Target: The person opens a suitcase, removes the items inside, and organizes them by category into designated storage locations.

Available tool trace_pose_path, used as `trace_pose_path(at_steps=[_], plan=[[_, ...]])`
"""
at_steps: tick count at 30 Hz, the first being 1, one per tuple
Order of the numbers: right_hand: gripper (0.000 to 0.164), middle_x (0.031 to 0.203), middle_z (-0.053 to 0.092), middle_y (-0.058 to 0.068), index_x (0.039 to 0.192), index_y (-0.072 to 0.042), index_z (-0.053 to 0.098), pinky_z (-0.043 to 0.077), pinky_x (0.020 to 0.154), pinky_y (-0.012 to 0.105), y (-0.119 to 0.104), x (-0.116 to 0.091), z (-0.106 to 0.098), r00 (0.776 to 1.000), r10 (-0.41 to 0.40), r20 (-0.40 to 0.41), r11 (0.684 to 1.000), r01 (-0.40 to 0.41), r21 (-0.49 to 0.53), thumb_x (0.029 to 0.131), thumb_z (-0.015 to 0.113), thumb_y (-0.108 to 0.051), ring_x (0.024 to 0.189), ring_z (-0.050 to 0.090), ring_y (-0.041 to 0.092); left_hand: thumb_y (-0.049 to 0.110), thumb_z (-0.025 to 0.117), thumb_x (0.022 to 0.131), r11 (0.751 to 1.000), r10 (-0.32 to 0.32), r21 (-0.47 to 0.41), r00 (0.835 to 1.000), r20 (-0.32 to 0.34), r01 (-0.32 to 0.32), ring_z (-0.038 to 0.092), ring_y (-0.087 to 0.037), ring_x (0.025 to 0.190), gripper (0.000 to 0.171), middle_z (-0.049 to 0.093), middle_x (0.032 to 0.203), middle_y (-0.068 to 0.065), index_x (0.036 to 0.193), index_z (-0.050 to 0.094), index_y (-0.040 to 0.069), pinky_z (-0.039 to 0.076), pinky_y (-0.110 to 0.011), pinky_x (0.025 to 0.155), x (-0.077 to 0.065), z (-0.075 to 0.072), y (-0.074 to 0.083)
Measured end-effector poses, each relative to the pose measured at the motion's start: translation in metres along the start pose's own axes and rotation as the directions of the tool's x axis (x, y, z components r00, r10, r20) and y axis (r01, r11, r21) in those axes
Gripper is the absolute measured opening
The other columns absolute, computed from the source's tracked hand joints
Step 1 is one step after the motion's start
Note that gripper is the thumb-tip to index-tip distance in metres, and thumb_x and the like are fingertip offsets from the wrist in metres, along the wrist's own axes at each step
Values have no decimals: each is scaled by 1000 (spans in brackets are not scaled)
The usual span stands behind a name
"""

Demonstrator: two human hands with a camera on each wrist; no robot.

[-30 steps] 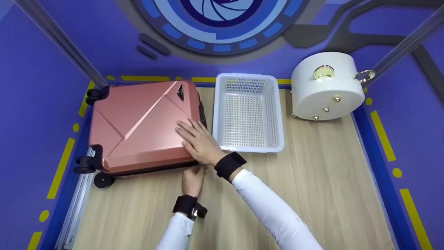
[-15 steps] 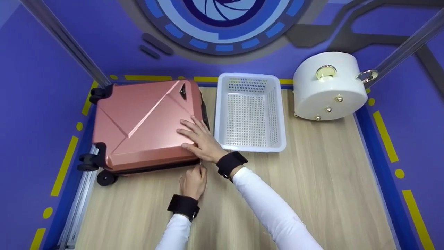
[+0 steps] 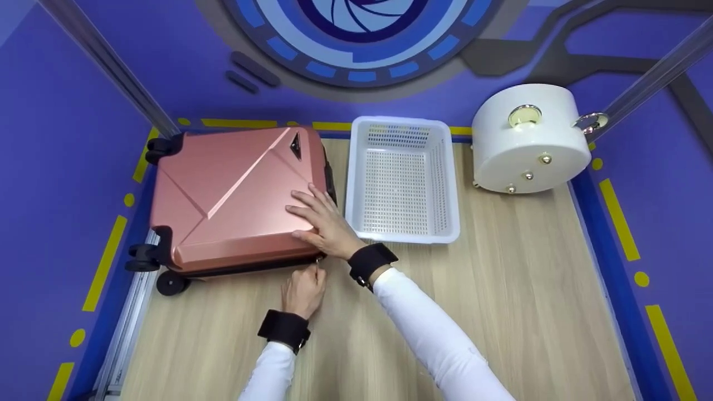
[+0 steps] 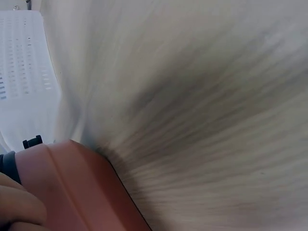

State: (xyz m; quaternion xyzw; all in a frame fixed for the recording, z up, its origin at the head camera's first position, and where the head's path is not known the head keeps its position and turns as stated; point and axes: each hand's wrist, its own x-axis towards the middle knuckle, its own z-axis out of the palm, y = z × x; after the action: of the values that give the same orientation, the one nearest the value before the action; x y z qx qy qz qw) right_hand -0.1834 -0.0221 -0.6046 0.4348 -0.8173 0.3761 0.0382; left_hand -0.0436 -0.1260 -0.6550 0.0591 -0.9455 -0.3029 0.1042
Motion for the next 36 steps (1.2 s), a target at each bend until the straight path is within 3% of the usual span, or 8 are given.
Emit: trace_pose_path(at_steps=[4, 8, 13, 16, 20, 30, 34, 36], plan=[[56, 166, 37, 7, 149, -17, 55, 6, 126, 57, 0, 0, 1, 1000, 9, 0, 1000, -9, 2, 99, 64, -41, 159, 14, 32, 17, 58, 95, 1000, -8, -12, 1000, -2, 8, 53, -31, 45, 32, 51, 53, -4, 64, 53, 12, 44, -51, 44, -6, -9, -12], [57, 166, 37, 6, 149, -18, 55, 7, 125, 61, 1, -1, 1, 1000, 20, 0, 1000, -20, 8, 98, 65, -42, 159, 14, 32, 18, 55, 97, 998, -56, 10, 998, -23, 56, 47, -24, 46, 29, 43, 54, 2, 73, 64, 5, 45, -51, 45, -13, -27, -37], [57, 165, 39, 7, 148, -16, 56, 10, 123, 66, 1, -1, -1, 1000, 23, -9, 1000, -23, 5, 98, 66, -41, 159, 16, 34, 20, 53, 99, 978, -188, 76, 980, -60, 193, 58, -40, 49, 37, 53, 54, -13, 65, 54, 5, 45, -58, 46, -17, -58, -79], [56, 164, 39, 7, 148, -16, 57, 11, 123, 67, 1, 0, -1, 1000, 25, -9, 1000, -25, 3, 98, 66, -41, 159, 16, 34, 21, 50, 100, 962, -250, 93, 966, -67, 255, 63, -51, 58, 36, 64, 65, -26, 66, 53, 6, 46, -63, 50, -17, -72, -95], [59, 165, 38, 6, 148, -18, 57, 9, 125, 62, 0, -1, 2, 1000, 30, -5, 1000, -30, 4, 97, 69, -44, 159, 14, 32, 23, 47, 101, 945, -312, 83, 947, -73, 317, 64, -52, 62, 38, 67, 73, -28, 66, 49, 9, 46, -65, 53, -21, -77, -100], [76, 165, 38, 5, 148, -17, 57, 5, 126, 55, -1, -1, 3, 999, 40, -17, 999, -39, 27, 84, 82, -50, 160, 13, 30, 27, 43, 101, 923, -377, 48, 922, -90, 382, 62, -49, 60, 41, 65, 71, -27, 64, 45, 10, 45, -62, 52, -18, -84, -107], [76, 166, 36, 5, 149, -18, 56, 4, 126, 57, -1, -1, 2, 999, 39, -3, 999, -39, 35, 85, 81, -50, 160, 12, 30, 30, 41, 102, 897, -434, 41, 895, -100, 440, 63, -54, 65, 45, 66, 76, -32, 66, 50, 5, 46, -64, 55, -20, -96, -120], [76, 166, 36, 5, 149, -18, 55, 3, 126, 57, 0, -1, 3, 999, 37, 8, 999, -37, 34, 85, 80, -50, 160, 12, 30, 31, 38, 103, 874, -478, 40, 872, -108, 484, 63, -58, 70, 48, 66, 82, -36, 69, 54, 1, 46, -66, 58, -21, -106, -129]])
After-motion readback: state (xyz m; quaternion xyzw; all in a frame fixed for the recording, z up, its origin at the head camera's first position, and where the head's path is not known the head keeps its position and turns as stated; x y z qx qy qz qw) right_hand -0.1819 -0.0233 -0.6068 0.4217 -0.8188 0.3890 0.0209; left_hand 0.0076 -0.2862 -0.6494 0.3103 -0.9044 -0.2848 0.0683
